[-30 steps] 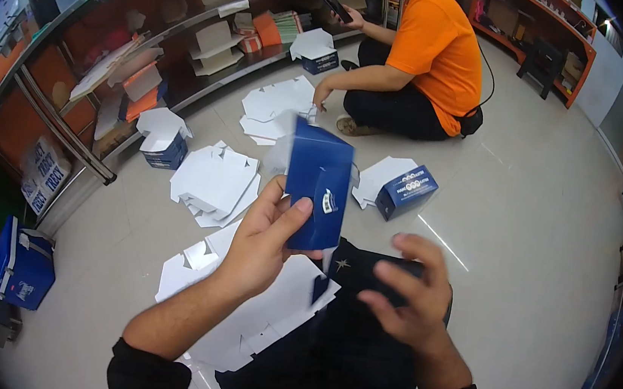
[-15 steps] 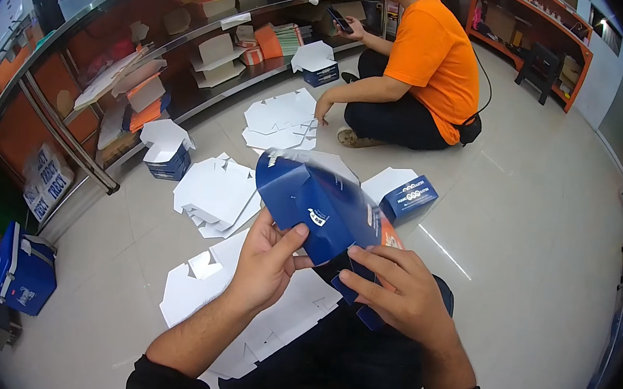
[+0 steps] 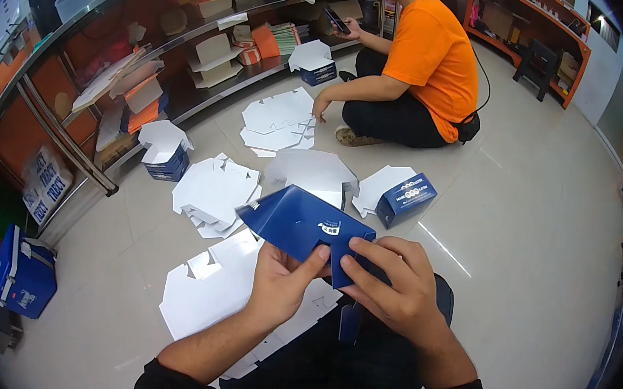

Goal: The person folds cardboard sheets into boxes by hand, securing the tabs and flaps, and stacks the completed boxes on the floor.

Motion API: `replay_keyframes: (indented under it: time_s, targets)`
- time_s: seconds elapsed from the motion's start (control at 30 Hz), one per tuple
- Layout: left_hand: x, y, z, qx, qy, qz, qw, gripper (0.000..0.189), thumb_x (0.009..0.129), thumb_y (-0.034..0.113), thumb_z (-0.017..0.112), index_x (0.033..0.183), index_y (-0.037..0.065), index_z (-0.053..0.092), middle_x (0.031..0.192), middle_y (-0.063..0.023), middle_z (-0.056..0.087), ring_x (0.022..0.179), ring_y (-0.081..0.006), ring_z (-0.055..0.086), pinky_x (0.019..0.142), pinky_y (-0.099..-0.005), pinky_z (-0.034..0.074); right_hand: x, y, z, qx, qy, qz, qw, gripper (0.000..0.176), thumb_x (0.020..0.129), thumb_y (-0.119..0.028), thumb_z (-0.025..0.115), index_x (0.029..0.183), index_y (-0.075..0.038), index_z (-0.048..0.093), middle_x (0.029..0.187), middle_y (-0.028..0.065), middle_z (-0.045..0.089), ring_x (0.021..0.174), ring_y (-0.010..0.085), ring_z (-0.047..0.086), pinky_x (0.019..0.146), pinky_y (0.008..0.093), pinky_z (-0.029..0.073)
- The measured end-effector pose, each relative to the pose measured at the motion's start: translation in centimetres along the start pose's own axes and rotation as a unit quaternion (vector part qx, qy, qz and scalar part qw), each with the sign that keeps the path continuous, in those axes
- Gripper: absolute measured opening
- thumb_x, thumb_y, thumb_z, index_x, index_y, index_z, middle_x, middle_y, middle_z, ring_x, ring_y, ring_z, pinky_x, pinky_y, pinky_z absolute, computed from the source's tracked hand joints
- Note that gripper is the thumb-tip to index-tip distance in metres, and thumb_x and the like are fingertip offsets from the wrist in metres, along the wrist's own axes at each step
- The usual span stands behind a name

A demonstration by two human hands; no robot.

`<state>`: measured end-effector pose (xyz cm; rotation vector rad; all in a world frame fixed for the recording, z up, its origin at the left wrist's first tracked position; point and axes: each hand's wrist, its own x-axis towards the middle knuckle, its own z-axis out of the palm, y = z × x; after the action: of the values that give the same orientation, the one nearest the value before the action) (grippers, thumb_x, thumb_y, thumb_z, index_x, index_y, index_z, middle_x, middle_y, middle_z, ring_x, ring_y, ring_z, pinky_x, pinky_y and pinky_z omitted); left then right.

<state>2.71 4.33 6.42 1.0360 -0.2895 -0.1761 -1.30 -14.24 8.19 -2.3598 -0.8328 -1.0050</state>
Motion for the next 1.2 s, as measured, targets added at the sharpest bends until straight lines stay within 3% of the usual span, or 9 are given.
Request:
replay_keyframes:
  time_s: [0.43, 0.53, 0.63, 0.7, 0.73, 0.77, 0.83, 0.97, 1.2]
  targets:
    - [0.2, -0.7, -0.3, 0.003, 0.014, 0.019, 1.000, 0.038, 0.095, 0.003, 0.060, 0.128, 0.004, 0.042, 0.121, -0.0107, 0.059, 0.107, -0.0193, 0.064, 0.084, -0.0356, 0.060, 0.9, 0.3, 0.7, 0.010, -0.009, 0.000, 1.000, 0.043, 0.071, -0.022, 0.082, 0.112, -0.012, 0.069, 0.135, 0.0160, 0.057, 0.119, 0.0351, 0.057, 0.088, 0.0400, 0.048]
    - [0.3, -1.0, -0.7, 0.009, 0.019, 0.015, 1.000, 0.047, 0.093, 0.001, 0.062, 0.133, 0.004, 0.039, 0.121, -0.0109, 0.058, 0.107, -0.0205, 0.063, 0.086, -0.0374, 0.059, 1.0, 0.6, 1.1, 0.097, -0.015, 0.030, 0.995, 0.044, 0.070, -0.021, 0.083, 0.111, -0.012, 0.069, 0.136, 0.0195, 0.055, 0.122, 0.0365, 0.056, 0.091, 0.0414, 0.047]
    - [0.3, -0.1, -1.4, 0.014, -0.035, 0.025, 0.999, 0.048, 0.097, 0.012, 0.058, 0.138, 0.002, 0.035, 0.125, -0.0130, 0.057, 0.111, -0.0238, 0.063, 0.089, -0.0397, 0.058, 1.0, 1.0, 0.9, 0.130, -0.020, 0.039, 0.991, 0.044, 0.069, -0.019, 0.084, 0.110, -0.011, 0.070, 0.136, 0.0213, 0.055, 0.122, 0.0363, 0.056, 0.093, 0.0421, 0.046]
    - [0.6, 1.1, -2.3, -0.158, -0.098, -0.056, 0.981, 0.051, 0.101, 0.028, 0.050, 0.140, 0.000, 0.034, 0.128, -0.0165, 0.057, 0.112, -0.0276, 0.063, 0.092, -0.0408, 0.057, 0.8, 1.2, 0.6, 0.152, -0.038, 0.037, 0.987, 0.041, 0.068, -0.020, 0.085, 0.106, -0.013, 0.071, 0.136, 0.0190, 0.056, 0.122, 0.0351, 0.056, 0.094, 0.0415, 0.046]
    - [0.9, 1.3, -2.9, -0.105, -0.096, -0.075, 0.987, 0.052, 0.105, 0.040, 0.037, 0.135, -0.002, 0.041, 0.126, -0.0186, 0.059, 0.111, -0.0291, 0.065, 0.093, -0.0412, 0.056, 0.7, 1.2, 0.6, 0.153, -0.039, 0.038, 0.987, 0.041, 0.068, -0.020, 0.085, 0.106, -0.013, 0.071, 0.136, 0.0190, 0.056, 0.122, 0.0351, 0.056, 0.094, 0.0415, 0.046]
    - [0.9, 1.4, -2.8, -0.105, -0.095, -0.075, 0.987, 0.052, 0.105, 0.040, 0.037, 0.135, -0.002, 0.041, 0.126, -0.0186, 0.059, 0.111, -0.0291, 0.065, 0.093, -0.0412, 0.056, 0.6, 1.2, 0.7, 0.140, -0.042, 0.033, 0.989, 0.041, 0.067, -0.022, 0.085, 0.105, -0.014, 0.072, 0.136, 0.0173, 0.057, 0.122, 0.0345, 0.056, 0.093, 0.0412, 0.046]
    - [0.7, 1.8, -2.1, 0.035, -0.054, -0.074, 0.995, 0.050, 0.106, 0.039, 0.036, 0.130, -0.003, 0.046, 0.118, -0.0177, 0.063, 0.105, -0.0270, 0.068, 0.093, -0.0406, 0.056, 0.5, 1.2, 0.7, 0.127, -0.045, 0.028, 0.990, 0.041, 0.067, -0.023, 0.086, 0.105, -0.015, 0.072, 0.135, 0.0156, 0.057, 0.122, 0.0340, 0.056, 0.092, 0.0409, 0.046]
    - [0.3, 1.2, -1.4, 0.059, -0.027, -0.036, 0.997, 0.049, 0.107, 0.039, 0.034, 0.125, -0.004, 0.051, 0.114, -0.0163, 0.065, 0.102, -0.0244, 0.068, 0.092, -0.0400, 0.057, 0.2, 0.9, 1.1, 0.089, -0.025, 0.030, 0.995, 0.040, 0.068, -0.025, 0.085, 0.105, -0.018, 0.072, 0.135, 0.0131, 0.059, 0.120, 0.0337, 0.057, 0.089, 0.0401, 0.046]
    - [-0.8, -0.5, -0.5, 0.044, -0.069, -0.072, 0.994, 0.048, 0.107, 0.034, 0.036, 0.122, -0.007, 0.054, 0.118, -0.0168, 0.064, 0.107, -0.0224, 0.066, 0.095, -0.0363, 0.054, 0.2, 1.2, 1.7, 0.041, 0.033, 0.017, 0.998, 0.046, 0.069, -0.023, 0.085, 0.113, -0.020, 0.071, 0.133, 0.0142, 0.060, 0.117, 0.0339, 0.059, 0.089, 0.0417, 0.045]
